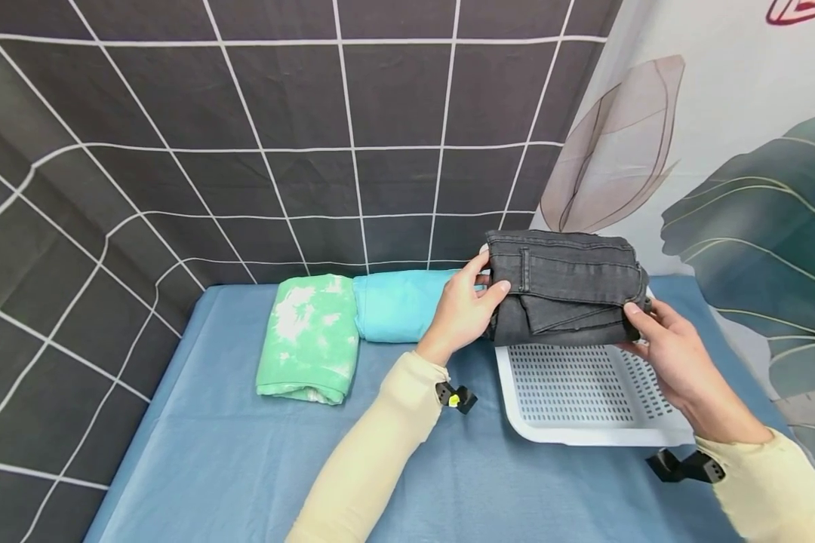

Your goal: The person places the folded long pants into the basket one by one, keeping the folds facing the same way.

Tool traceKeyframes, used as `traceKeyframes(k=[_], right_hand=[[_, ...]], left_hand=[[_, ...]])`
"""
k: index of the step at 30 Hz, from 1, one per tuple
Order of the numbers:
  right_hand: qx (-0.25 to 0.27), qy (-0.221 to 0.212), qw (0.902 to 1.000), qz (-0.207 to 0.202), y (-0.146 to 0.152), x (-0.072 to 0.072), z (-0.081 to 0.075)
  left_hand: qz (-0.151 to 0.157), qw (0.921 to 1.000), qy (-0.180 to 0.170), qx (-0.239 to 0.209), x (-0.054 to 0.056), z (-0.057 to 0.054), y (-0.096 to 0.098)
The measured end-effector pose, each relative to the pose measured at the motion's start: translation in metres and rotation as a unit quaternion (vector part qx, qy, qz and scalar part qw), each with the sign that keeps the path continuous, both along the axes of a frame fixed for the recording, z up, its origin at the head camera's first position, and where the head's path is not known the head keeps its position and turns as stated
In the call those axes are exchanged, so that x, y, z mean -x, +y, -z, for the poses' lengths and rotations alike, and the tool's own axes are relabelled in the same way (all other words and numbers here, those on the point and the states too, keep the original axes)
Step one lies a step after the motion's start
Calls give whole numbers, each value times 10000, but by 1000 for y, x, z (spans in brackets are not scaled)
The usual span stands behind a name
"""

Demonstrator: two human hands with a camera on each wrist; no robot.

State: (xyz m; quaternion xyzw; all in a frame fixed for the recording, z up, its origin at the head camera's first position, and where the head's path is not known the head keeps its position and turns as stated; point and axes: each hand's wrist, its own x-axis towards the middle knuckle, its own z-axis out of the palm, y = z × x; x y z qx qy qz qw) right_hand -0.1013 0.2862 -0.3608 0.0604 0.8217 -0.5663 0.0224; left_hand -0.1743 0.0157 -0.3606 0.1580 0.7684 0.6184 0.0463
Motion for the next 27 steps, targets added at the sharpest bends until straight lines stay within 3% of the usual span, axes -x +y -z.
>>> traceKeyframes(k=[11,27], right_hand=[[-405,2,9990,181,4,6,1],[-370,-119,9991,186,15,13,5]], left_hand=[[56,9999,-117,10,6,2,11],[-20,9986,-114,522,12,8,21]])
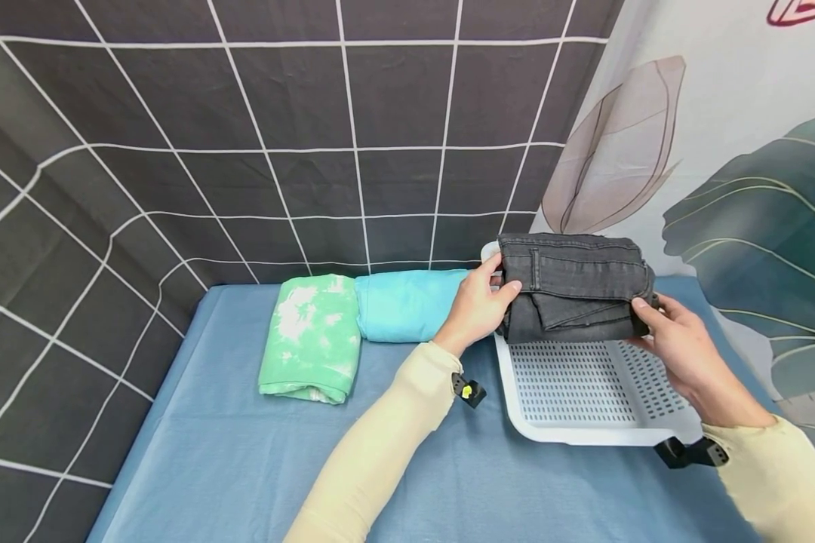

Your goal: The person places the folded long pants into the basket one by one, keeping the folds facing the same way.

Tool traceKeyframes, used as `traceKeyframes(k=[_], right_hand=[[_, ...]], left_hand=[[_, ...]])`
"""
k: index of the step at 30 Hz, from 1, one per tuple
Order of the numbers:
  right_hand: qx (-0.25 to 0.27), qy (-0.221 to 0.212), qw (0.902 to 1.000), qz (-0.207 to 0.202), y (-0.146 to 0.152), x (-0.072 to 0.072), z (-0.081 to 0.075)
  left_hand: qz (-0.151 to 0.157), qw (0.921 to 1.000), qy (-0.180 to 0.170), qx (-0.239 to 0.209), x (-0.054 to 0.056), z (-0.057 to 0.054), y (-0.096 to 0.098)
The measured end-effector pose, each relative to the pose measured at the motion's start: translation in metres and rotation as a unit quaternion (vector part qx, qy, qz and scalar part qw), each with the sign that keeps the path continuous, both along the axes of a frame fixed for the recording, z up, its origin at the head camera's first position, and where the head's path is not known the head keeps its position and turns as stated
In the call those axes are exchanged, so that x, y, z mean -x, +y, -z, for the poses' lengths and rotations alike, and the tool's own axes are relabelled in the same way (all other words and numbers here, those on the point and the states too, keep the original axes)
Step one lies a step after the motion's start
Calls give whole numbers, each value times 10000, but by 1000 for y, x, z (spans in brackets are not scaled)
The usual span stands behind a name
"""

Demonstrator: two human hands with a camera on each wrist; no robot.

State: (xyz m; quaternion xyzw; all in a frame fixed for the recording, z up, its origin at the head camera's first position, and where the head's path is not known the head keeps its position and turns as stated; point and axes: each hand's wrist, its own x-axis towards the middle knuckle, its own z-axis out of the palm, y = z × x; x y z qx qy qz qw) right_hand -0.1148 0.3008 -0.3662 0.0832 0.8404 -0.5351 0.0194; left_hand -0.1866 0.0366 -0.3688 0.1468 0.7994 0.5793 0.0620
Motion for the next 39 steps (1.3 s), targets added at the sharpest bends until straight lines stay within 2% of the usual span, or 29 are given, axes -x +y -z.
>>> traceKeyframes(k=[6,12,19,30,39], right_hand=[[-202,-129,9997,42,1,4,-2],[3,-68,10000,-42,5,7,-2],[-108,-77,9999,-22,7,11,-1],[74,-247,9996,140,12,19,2],[11,-280,9994,209,13,26,6]], left_hand=[[-16,9999,-10,145,4,1,4],[-1,9998,-77,204,7,3,8],[-48,9992,-207,329,9,4,13],[-178,9977,-210,626,14,6,20],[-272,9956,-158,887,16,10,24]])
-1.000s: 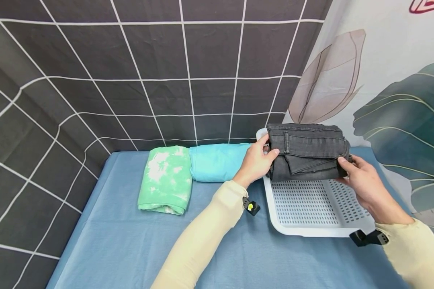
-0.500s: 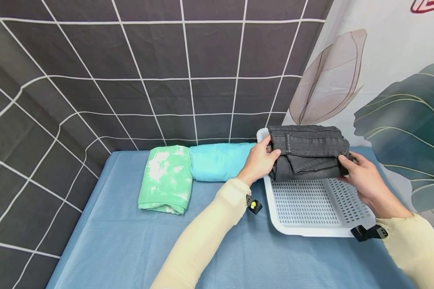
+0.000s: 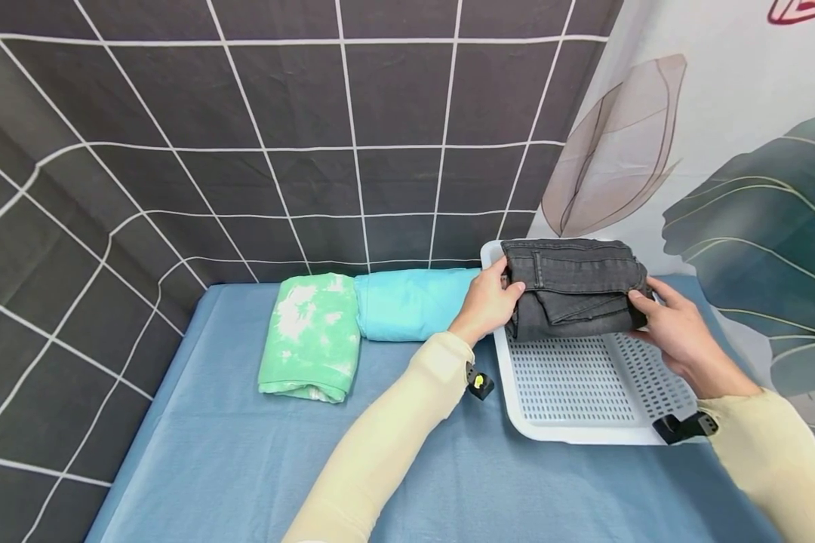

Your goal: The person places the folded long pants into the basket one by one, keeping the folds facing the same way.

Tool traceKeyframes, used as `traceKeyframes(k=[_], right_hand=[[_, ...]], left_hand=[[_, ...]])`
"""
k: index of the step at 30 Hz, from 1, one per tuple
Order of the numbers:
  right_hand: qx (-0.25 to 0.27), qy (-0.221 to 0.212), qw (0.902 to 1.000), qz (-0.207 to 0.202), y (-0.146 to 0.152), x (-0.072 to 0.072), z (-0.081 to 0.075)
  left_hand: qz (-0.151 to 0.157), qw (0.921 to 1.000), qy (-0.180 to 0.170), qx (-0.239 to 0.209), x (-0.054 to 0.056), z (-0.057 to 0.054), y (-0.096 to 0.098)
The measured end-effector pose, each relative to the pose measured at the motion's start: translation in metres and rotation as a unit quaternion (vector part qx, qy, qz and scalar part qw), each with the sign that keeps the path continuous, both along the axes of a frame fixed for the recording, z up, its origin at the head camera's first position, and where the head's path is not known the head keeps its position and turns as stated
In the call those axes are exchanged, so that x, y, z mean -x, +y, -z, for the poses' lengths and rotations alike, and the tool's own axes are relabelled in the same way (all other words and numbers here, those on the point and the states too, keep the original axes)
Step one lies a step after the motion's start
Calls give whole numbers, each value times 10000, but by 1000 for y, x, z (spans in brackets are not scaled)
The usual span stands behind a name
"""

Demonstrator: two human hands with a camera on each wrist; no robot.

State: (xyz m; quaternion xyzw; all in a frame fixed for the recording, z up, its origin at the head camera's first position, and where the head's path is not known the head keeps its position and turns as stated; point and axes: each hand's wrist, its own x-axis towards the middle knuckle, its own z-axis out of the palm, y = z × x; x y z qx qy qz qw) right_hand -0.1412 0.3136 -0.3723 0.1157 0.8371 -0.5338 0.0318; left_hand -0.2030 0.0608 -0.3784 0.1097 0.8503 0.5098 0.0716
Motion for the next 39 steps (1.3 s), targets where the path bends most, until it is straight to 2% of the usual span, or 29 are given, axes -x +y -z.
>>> traceKeyframes(k=[7,20,27,33,39], right_hand=[[191,-26,9998,-104,-2,4,2],[723,-371,9966,-102,3,11,7],[715,-481,9962,-74,3,14,11],[628,-458,9970,-34,2,19,14],[574,-522,9968,-213,4,21,17]], left_hand=[[-37,9999,-136,57,3,3,2],[-137,9988,-314,346,10,6,11],[-167,9970,-596,473,11,6,15],[-225,9946,-595,819,10,5,21],[-202,9903,-540,1266,12,4,29]])
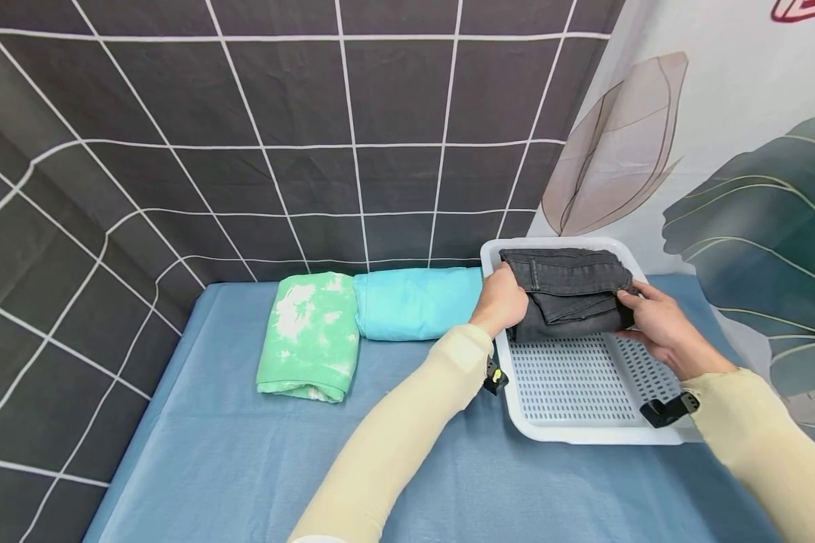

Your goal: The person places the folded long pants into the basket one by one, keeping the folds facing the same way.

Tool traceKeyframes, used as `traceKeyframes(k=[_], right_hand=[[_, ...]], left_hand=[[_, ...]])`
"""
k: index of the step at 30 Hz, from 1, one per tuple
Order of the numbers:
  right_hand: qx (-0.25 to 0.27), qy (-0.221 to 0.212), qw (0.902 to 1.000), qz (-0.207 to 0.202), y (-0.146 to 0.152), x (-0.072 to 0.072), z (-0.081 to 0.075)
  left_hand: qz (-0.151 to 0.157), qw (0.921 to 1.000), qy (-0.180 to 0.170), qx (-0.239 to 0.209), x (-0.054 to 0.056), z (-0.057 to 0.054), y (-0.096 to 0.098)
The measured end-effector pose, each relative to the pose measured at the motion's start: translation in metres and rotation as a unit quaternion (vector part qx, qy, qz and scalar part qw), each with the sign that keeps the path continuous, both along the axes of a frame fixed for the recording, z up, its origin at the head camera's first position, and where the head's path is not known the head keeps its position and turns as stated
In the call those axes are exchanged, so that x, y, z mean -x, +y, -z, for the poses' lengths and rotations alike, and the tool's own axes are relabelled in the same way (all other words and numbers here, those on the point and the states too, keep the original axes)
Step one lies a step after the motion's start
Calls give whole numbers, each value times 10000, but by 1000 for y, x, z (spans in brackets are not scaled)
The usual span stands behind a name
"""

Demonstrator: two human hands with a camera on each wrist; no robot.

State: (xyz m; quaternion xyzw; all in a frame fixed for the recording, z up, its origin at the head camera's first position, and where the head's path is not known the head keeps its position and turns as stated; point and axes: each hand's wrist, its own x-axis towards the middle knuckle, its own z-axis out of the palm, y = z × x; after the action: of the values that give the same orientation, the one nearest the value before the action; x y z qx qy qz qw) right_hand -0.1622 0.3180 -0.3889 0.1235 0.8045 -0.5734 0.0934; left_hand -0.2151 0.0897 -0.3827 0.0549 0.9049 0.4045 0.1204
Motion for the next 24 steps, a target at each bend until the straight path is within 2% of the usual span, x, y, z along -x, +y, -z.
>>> traceKeyframes(k=[2,5,7,10,18,24], right_hand=[[-22,-42,10000,-43,0,1,1],[-79,-108,9999,-49,1,2,2],[-122,-162,9998,-35,1,3,3],[-161,-272,9995,-52,0,5,5],[286,-595,9978,24,-2,14,16],[161,-548,9983,65,-1,17,20]], left_hand=[[176,9997,-116,153,2,0,1],[595,9976,-286,214,5,0,0],[914,9952,-322,134,6,0,-1],[1168,9922,-375,-235,6,2,-5],[1363,9856,-635,-779,8,8,-7],[1260,9820,-762,-1187,13,12,-4]])
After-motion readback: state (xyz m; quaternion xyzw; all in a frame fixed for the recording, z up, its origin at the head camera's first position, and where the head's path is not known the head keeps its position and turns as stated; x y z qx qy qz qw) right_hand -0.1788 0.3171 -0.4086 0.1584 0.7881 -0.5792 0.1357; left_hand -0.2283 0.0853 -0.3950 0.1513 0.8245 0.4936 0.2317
